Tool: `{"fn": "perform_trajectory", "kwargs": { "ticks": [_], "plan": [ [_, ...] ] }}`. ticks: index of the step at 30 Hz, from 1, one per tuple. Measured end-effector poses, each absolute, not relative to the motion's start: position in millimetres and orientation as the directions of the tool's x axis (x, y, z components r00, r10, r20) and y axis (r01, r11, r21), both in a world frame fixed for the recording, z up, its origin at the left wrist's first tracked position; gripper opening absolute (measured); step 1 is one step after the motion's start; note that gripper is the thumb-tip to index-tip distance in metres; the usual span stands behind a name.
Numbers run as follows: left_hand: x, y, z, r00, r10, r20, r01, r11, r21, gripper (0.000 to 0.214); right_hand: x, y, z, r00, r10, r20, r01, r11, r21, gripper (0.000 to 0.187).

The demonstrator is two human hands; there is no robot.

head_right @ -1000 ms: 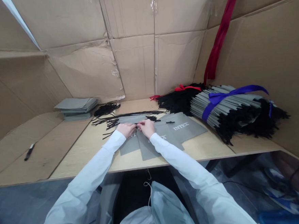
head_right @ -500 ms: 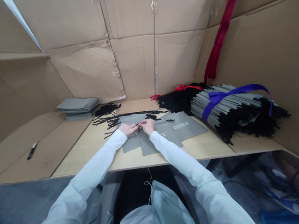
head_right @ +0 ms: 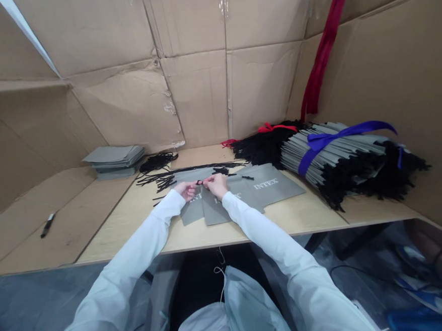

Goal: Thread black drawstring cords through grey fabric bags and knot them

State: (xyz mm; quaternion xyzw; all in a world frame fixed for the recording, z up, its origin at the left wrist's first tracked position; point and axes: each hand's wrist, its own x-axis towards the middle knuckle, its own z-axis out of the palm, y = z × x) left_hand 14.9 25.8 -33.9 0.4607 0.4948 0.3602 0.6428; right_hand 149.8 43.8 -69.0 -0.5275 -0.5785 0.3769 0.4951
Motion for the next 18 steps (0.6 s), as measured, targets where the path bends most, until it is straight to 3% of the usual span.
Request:
{"fn": "perform_trajectory", "kwargs": {
  "ticks": [3,7,13,18],
  "plan": [
    [17.8,23.1,-36.4,0.145,0.942,-0.304,-0.134,0.323,0.937,0.012,150.0,39.8,-65.2,0.040,0.981,0.188,0.261,0.171,-0.950,0.017],
    [24.1,21.3,-40.2,0.003,0.978,-0.211,-0.157,0.209,0.965,0.004,151.0,36.3,-62.4,0.034,0.983,0.183,0.237,0.169,-0.957,0.019],
    [28.6,21.2,-45.3,-0.004,0.991,-0.137,-0.271,0.131,0.954,0.007,150.4,36.4,-62.3,0.037,0.986,0.164,0.205,0.154,-0.967,0.021],
    [28.0,23.6,-50.4,-0.033,0.995,-0.096,-0.233,0.086,0.969,0.016,149.3,34.7,-60.7,0.038,0.985,0.169,0.208,0.158,-0.965,0.019]
  ]
}}
